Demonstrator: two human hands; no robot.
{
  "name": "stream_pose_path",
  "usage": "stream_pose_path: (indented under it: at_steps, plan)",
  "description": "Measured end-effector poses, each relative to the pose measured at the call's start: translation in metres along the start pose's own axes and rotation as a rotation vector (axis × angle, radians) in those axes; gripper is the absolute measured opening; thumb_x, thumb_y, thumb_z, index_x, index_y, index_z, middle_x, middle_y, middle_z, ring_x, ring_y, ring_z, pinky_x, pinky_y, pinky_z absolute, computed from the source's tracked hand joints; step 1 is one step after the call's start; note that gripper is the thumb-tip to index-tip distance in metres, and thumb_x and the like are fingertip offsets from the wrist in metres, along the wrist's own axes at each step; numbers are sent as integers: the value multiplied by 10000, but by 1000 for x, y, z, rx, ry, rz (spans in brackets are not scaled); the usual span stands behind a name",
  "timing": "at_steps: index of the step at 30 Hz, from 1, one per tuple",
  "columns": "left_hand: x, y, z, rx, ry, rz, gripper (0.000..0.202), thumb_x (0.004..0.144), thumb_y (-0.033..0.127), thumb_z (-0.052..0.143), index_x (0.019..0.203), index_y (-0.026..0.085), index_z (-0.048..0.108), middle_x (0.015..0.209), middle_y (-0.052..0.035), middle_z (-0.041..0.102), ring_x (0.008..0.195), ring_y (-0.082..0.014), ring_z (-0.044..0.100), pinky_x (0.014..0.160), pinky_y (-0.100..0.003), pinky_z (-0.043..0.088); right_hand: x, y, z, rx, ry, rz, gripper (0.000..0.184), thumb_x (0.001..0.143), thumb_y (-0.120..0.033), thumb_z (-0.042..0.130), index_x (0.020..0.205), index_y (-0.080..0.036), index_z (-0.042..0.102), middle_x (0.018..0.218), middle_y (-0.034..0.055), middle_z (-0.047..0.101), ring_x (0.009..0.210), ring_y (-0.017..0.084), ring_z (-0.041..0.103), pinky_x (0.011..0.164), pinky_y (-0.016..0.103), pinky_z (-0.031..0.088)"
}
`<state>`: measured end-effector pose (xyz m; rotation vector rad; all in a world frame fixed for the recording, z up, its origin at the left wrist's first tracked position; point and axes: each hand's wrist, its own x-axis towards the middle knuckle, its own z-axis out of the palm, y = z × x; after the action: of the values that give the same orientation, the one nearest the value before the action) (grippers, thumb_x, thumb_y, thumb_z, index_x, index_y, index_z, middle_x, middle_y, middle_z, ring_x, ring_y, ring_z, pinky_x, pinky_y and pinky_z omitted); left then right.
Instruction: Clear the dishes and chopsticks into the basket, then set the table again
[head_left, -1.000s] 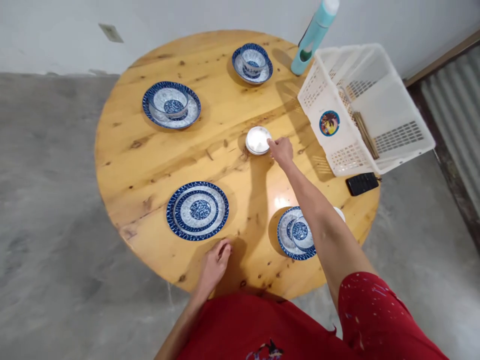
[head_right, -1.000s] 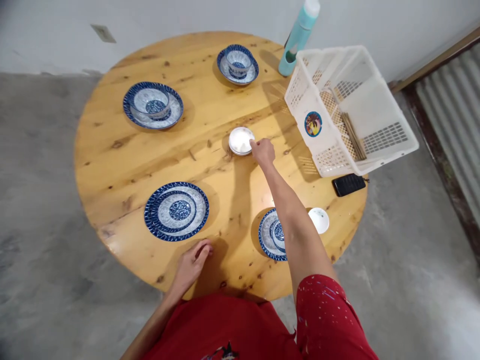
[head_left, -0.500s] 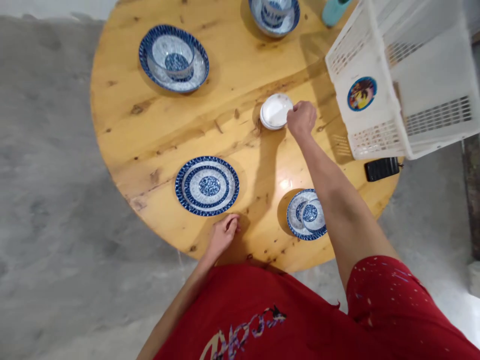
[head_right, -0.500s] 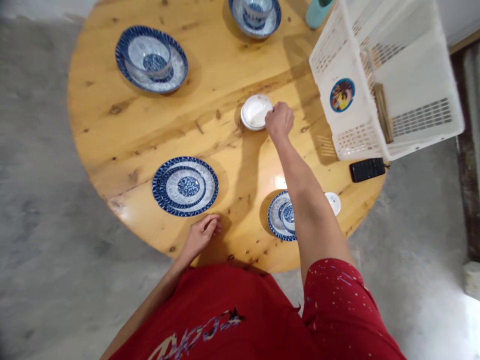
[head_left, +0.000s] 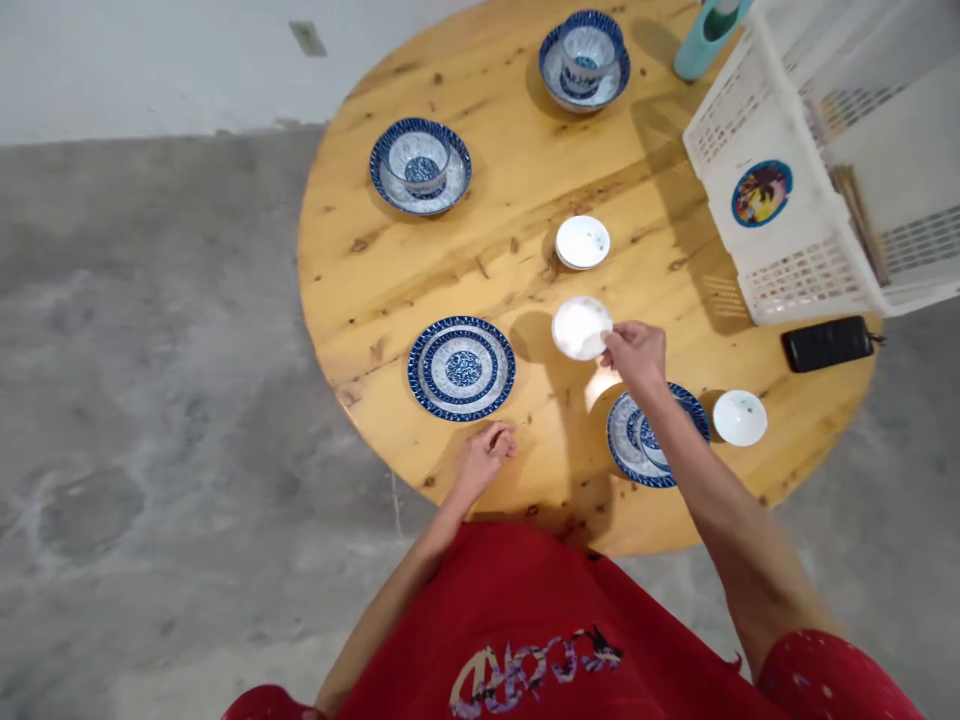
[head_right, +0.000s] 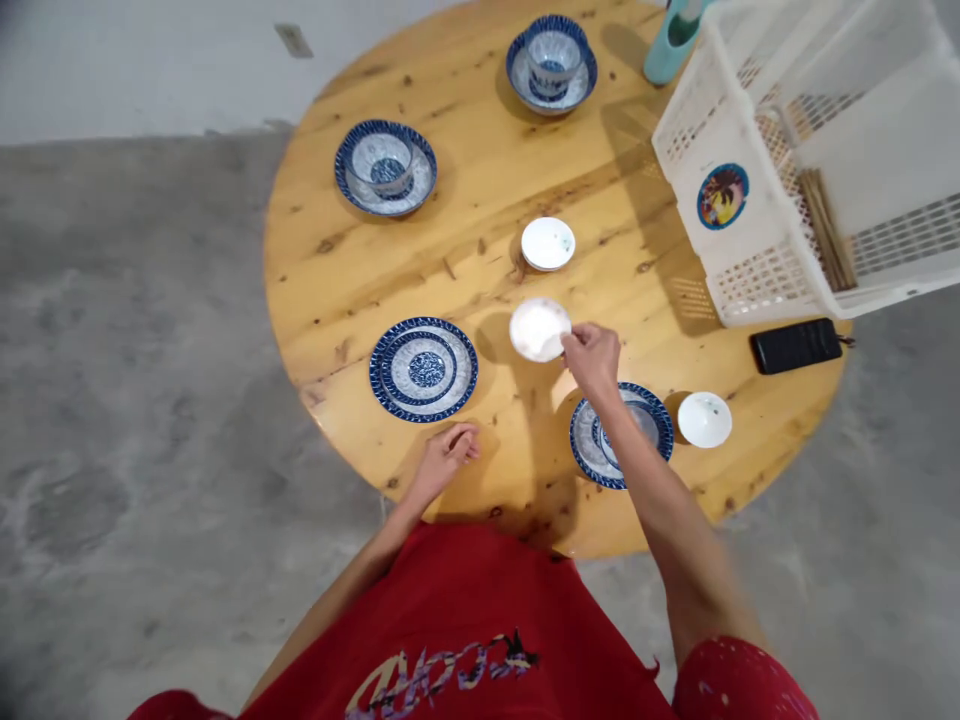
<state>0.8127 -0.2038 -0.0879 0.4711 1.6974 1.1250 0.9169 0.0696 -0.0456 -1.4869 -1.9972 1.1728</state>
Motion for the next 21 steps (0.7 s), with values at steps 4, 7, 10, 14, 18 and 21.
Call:
stream_pose_path:
  at_steps: [4,7,10,14,18,21]
  plan:
    - [-1,0,-2,-108,48,-55,322,844,440,547,982,164,640,762,-46,688,653,-158,664,585,-248,518,-60,10,14,131,-15,159,243,711,-341,591,770,-124,683,549,5,625,420,134,555,411,224,424]
    - [-1,-4,-4,-186,109,-54,376,848,482,556,994,146,638,796,-56,690,670,-148,666,599,-240,520,-96,17,21,135,-20,167,265,731,-356,572,796,-131,695,628,27,671,458,151,586,424,237,444]
    - [-3,-8,-5,-194,134,-46,401,863,487,555,1045,138,635,830,-60,694,695,-140,672,634,-238,529,-120,25,29,51,-46,131,270,758,-352,546,809,-144,710,670,43,691,525,179,622,482,264,481]
    - [-7,-9,-2,-159,122,-62,404,863,482,555,1061,137,631,844,-68,698,700,-140,673,643,-244,537,-131,35,38,-93,-59,110,267,783,-348,526,832,-170,719,721,58,709,666,234,672,603,314,523]
    - [-9,-6,5,-135,118,-37,370,874,467,539,1027,147,640,861,-73,701,722,-145,675,653,-245,538,-131,37,41,-161,-28,102,274,804,-347,511,855,-169,713,750,73,716,725,245,683,677,325,521]
    - [-7,-5,12,-114,96,-1,358,890,470,528,1014,154,642,878,-74,705,736,-147,677,657,-240,532,-130,36,41,-185,-29,97,270,815,-340,502,850,-169,709,762,76,720,725,234,680,699,313,506]
